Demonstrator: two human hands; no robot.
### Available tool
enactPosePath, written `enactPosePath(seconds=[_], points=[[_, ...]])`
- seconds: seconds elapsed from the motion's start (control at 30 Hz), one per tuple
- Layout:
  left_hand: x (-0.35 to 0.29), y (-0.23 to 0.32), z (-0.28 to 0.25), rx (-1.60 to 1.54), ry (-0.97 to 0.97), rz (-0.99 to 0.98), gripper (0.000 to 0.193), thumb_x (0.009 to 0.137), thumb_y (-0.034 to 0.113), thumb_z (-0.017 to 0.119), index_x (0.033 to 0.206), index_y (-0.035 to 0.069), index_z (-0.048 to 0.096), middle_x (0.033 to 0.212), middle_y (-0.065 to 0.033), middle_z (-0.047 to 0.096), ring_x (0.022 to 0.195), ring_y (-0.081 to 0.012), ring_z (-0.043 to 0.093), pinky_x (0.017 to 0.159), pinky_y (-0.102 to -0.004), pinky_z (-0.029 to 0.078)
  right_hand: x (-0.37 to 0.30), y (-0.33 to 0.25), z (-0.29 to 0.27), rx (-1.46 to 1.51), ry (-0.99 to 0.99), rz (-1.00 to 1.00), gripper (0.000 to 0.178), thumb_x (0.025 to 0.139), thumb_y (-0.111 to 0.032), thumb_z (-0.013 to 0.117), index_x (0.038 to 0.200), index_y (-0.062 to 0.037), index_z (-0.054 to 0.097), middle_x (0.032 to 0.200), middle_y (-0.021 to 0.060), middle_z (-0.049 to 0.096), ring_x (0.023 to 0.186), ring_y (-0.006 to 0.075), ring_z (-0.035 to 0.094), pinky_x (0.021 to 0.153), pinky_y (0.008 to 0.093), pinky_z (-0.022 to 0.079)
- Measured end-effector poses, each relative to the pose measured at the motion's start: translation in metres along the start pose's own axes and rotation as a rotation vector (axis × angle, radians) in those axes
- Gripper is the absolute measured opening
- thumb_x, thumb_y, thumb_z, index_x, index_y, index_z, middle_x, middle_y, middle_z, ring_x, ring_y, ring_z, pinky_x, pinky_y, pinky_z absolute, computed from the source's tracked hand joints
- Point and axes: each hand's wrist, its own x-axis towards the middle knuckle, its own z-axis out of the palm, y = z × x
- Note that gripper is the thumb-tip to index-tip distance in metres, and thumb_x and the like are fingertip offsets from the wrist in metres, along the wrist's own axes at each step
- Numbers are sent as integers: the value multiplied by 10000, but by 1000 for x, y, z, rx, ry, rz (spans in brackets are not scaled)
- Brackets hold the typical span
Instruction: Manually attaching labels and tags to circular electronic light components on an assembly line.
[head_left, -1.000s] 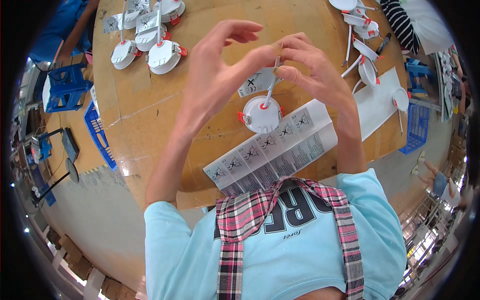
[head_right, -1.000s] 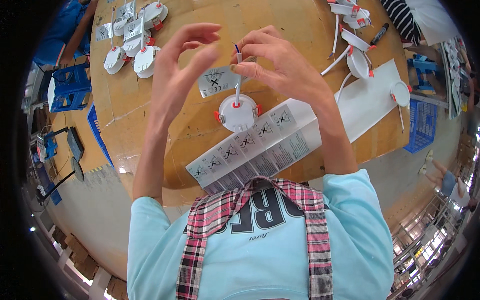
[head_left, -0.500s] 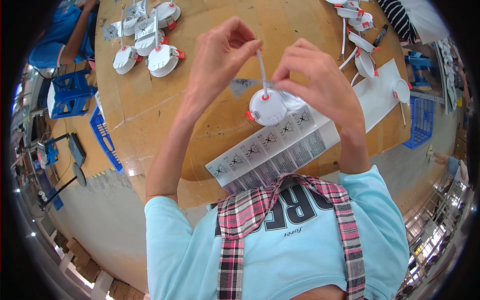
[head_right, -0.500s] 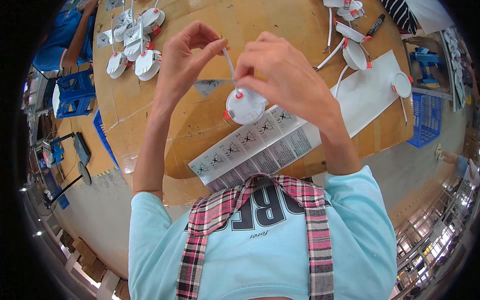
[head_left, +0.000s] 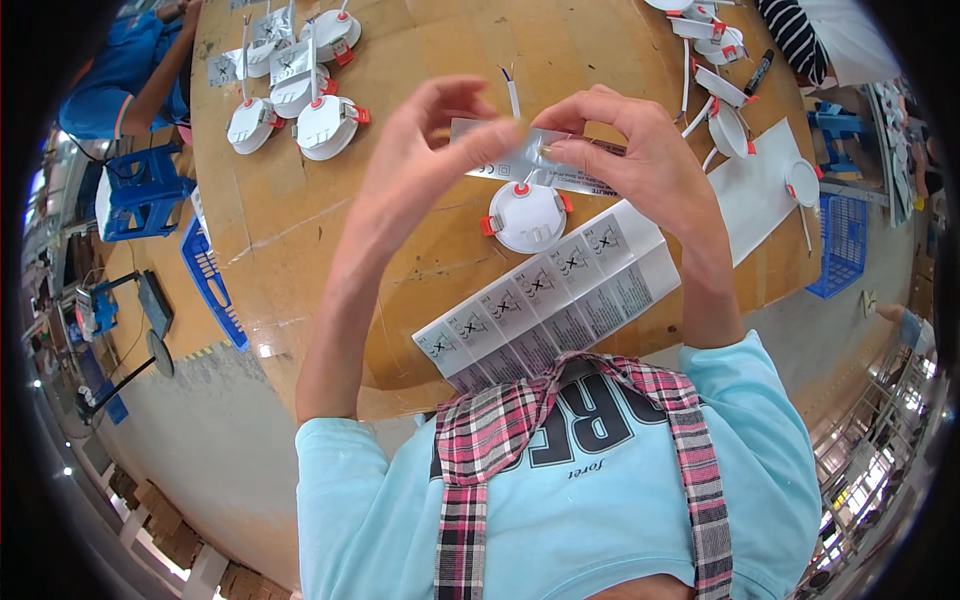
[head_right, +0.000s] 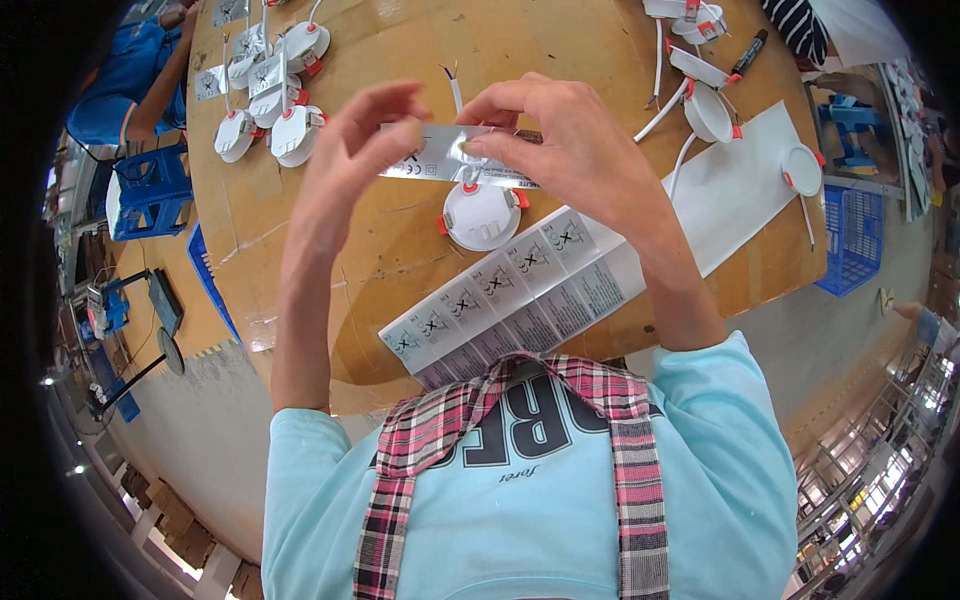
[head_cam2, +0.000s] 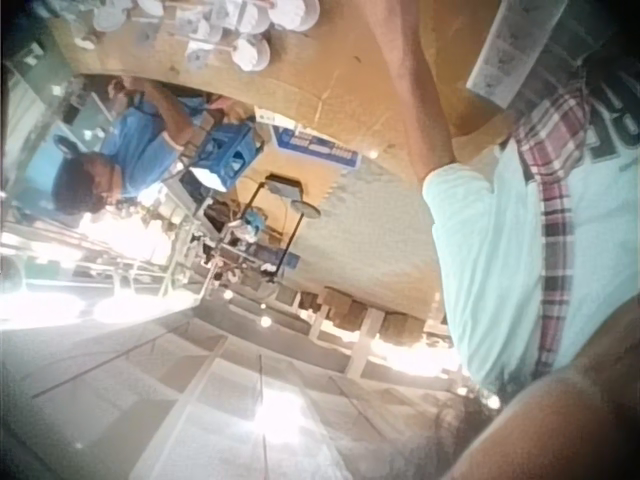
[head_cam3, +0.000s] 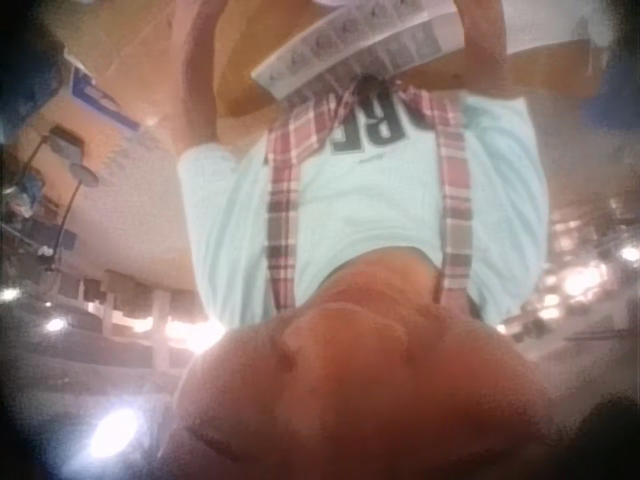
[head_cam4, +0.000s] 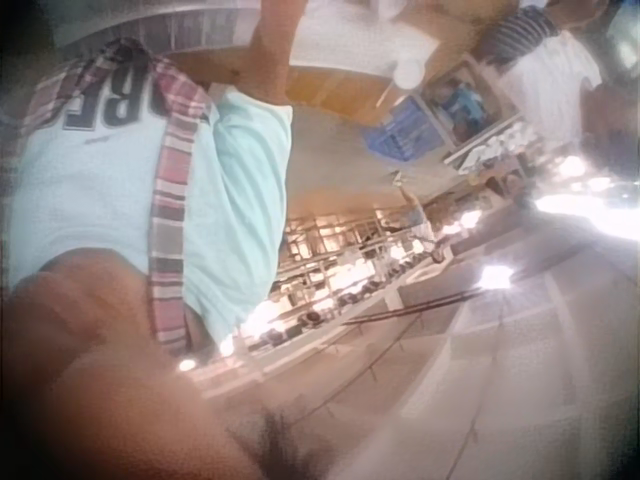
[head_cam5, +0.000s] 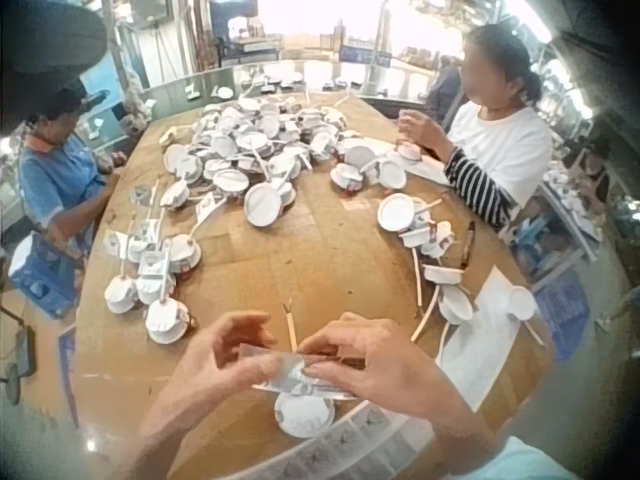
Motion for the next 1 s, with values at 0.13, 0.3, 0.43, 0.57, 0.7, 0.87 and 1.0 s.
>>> enactPosePath(seconds=[0.13,0.3,0.43,0.57,0.7,0.87,1.0], points=[[-1,-10,1,-74,-149,-155,389,766,267,737,1031,1,632,899,-40,647,883,-104,584,813,-264,433,5,-2,-1,39,-48,52,265,809,-127,660,1026,23,633,907,122,631,845,193,626,797,308,520],[5,-32,3,-225,-112,-156,213,790,250,735,815,57,649,753,12,628,725,-49,545,710,-217,408,13,18,-1,229,-32,121,251,826,-124,642,1043,3,641,946,73,652,851,134,615,777,263,496],[8,-43,10,-253,-39,-156,220,795,266,736,788,66,646,746,16,619,704,-43,526,690,-212,400,18,34,2,277,-46,152,268,832,-146,646,1053,4,639,946,67,650,860,127,616,768,257,493],[10,-51,13,-236,56,-162,219,809,260,727,761,67,634,734,13,619,687,-40,520,675,-213,393,23,44,5,315,-19,143,295,828,-166,659,1060,15,636,946,76,651,859,127,618,760,251,492],[9,-57,17,-199,117,-141,196,823,224,715,751,65,626,722,8,621,680,-39,520,645,-206,390,25,53,8,330,-19,164,297,831,-168,655,1055,26,637,938,76,653,847,124,619,750,245,493],[9,-61,16,-217,127,-153,181,832,208,706,771,58,625,724,3,622,659,-40,529,610,-195,393,27,57,12,309,-19,188,294,831,-173,654,1049,23,651,907,73,660,817,115,615,725,238,485],[10,-63,17,-247,120,-150,175,846,203,694,800,49,624,751,-8,632,657,-46,561,636,-196,447,28,62,14,310,0,183,281,825,-173,656,1032,17,673,876,72,665,788,111,609,699,229,476]])
